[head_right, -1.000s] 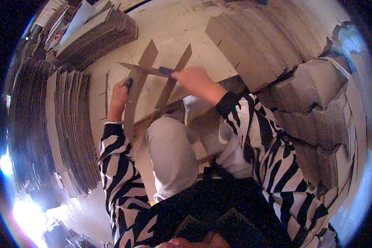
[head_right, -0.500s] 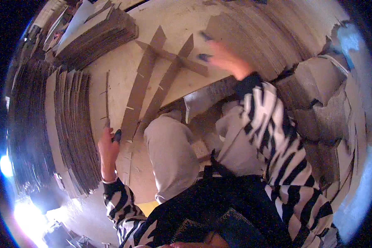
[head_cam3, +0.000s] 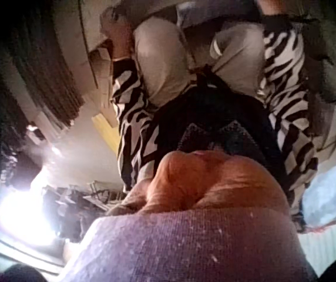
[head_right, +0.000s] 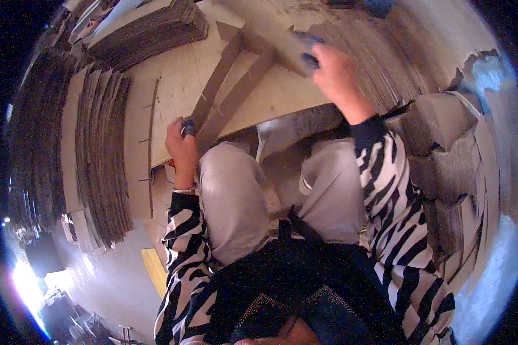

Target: The person sits on the floor and uses a utility knife to cut rectangular pieces of cardboard on a low wooden table. They repeatedly pick up a piece, cut it, and place it aside, handling the material one at a time.

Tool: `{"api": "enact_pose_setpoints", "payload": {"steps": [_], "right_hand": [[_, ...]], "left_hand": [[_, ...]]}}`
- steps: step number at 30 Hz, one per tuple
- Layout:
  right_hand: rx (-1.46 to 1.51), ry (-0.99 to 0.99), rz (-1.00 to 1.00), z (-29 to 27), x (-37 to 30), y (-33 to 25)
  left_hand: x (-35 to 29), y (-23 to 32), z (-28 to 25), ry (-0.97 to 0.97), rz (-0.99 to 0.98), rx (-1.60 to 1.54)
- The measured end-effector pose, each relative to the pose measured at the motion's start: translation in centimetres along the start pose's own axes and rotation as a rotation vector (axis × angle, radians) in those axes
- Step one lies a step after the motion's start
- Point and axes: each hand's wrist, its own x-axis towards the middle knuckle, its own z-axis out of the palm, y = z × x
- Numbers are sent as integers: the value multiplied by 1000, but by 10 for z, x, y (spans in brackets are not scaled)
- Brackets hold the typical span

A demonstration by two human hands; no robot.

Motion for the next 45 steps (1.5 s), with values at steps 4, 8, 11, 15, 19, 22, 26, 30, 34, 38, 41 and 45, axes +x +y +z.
{"api": "enact_pose_setpoints", "payload": {"steps": [4, 8, 11, 15, 19, 22, 26, 30, 34, 38, 41, 45], "right_hand": [[262, -165, 132, 42, 31, -44], [176, -265, 273, 96, 39, -7], [34, -219, 279, 96, 48, 14], [195, 28, 121, 59, 57, -22], [220, -125, 10, 46, 29, -70], [357, -337, -12, 73, 11, -97], [160, -412, -73, 57, 15, -98], [96, -468, -184, 45, 15, -101], [43, -490, -264, 55, 8, -117], [38, -485, -263, 50, 24, -105], [57, -522, -283, 51, 29, -105], [93, -532, -288, 60, 24, -93]], "left_hand": [[9, -12, -18, 69, -39, 228], [21, 16, -20, 104, 58, 345], [24, 16, -17, 13, 33, 490], [26, 5, -31, 53, 74, 620], [39, 15, -15, -86, 22, 630], [43, 15, -8, -137, -22, 655], [49, 16, -8, -100, -25, 688], [59, 5, 2, -100, 18, 730], [59, 17, 15, -10, 105, 715], [52, 74, -18, -22, 298, 456], [44, 81, -6, -475, 249, 369], [45, 57, 17, -707, 214, 388]]}}
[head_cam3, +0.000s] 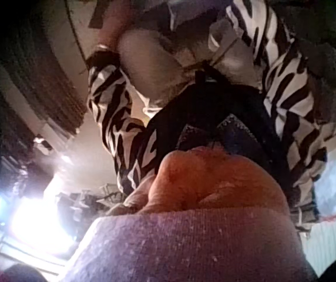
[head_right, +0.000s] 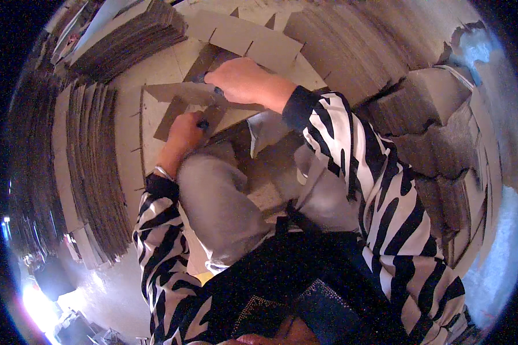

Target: The person sits on the floor and uses a utility knife to cut rectangular pieces of cardboard on a low wooden table. They repeatedly pick up a piece, cut it, and place it aside, handling the material one at a time.

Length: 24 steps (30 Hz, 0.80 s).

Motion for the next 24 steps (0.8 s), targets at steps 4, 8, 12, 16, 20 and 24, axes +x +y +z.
{"api": "enact_pose_setpoints", "payload": {"steps": [4, 8, 12, 16, 20, 24], "right_hand": [[45, -114, 25, 41, -11, -9], [100, -136, 87, 77, -52, 12], [233, 173, 6, 54, -45, 32], [-319, 519, 427, 3, -36, 102], [-282, 268, 576, 29, -31, 134], [-149, 271, 409, 15, -35, 128]], "left_hand": [[-6, -14, 12, -9, -26, 25], [2, 15, 4, -28, 28, 41], [-23, 27, -32, -46, -34, -1], [2, 29, -54, 332, -84, 53], [43, 0, -32, 427, -227, 268], [73, -5, -17, 262, -398, 194]]}}
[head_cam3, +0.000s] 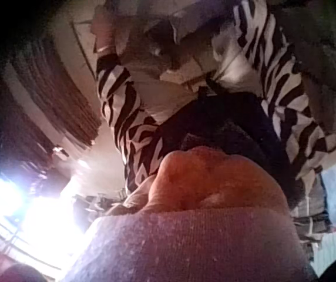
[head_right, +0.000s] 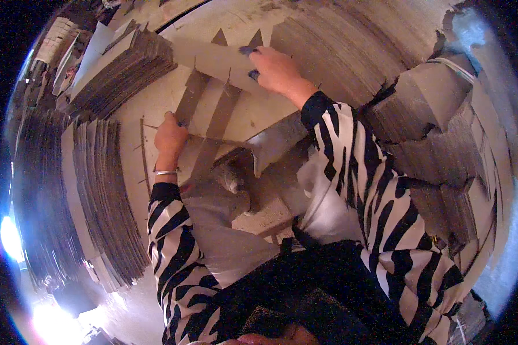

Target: The person sits on the floor and uses a utility knife to cut rectangular pieces of cardboard on a low wooden table. They repeatedly pick up a piece, cut it, and place it aside, handling the material one at a time.

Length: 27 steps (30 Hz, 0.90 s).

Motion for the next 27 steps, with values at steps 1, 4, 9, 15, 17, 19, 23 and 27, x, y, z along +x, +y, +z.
{"api": "enact_pose_setpoints", "payload": {"steps": [1, 4, 9, 15, 17, 19, 23, 27], "right_hand": [[47, 31, -50, -11, -2, -2], [137, -35, -203, -7, -19, -16], [336, 132, -168, -14, -20, -9], [458, -33, 46, 3, -17, -14], [440, 0, 9, 8, -12, -6], [429, -2, 8, 4, -13, 4], [453, -61, 33, -9, -18, 10], [341, -125, -102, -1, -23, -3]], "left_hand": [[3, 3, 1, -15, 16, -4], [6, -16, 3, -53, -1, 18], [13, -33, 7, -65, -42, 28], [19, -18, 9, -58, -23, -24], [17, -25, 9, -44, -6, -36], [19, -27, 13, -13, 10, -67], [18, -25, 17, 45, 29, -88], [22, -13, 14, 17, -19, -80]]}}
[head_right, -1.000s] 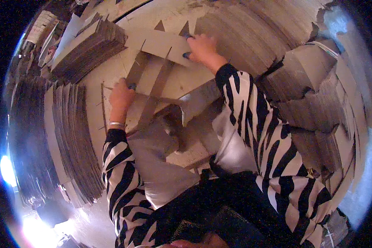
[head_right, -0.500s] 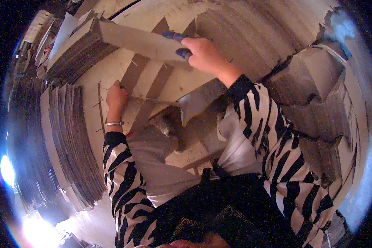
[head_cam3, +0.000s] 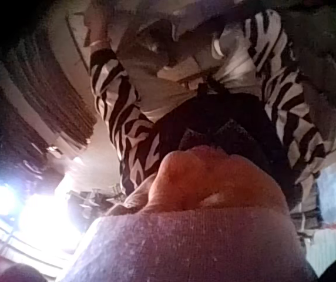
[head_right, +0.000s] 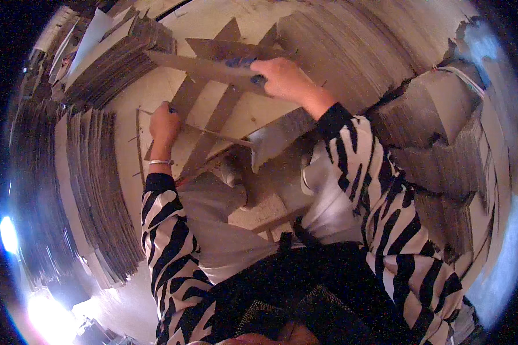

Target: The person sits on the floor and uses a utility knife to cut rectangular pieces of cardboard on a low wooden table. They repeatedly pick up a piece, cut it, and place it aside, handling the material one at a time.

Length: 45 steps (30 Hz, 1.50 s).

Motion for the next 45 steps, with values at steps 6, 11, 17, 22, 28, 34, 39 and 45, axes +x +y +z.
{"api": "enact_pose_setpoints", "payload": {"steps": [6, 11, 17, 22, 28, 34, 39, 45], "right_hand": [[-8, 171, -110, 44, -5, -4], [101, 148, -106, 41, -4, -8], [163, 154, 93, 19, -4, -4], [67, 115, 82, 21, 5, -8], [72, 94, 139, 3, -1, -9], [-158, -85, -53, 21, 5, -19], [-139, -202, 57, 44, -3, -9], [-220, 231, 4, 17, 3, 30]], "left_hand": [[2, 0, 0, 3, 2, -22], [-2, -5, -1, -6, -68, 6], [-4, 10, -6, 3, -53, 20], [-4, 2, -2, 26, -57, 27], [1, -1, 4, 53, -41, 21], [-4, -1, 2, 52, 42, 37], [-1, -1, 2, 3, -9, 46], [-3, -46, -7, 304, 279, -223]]}}
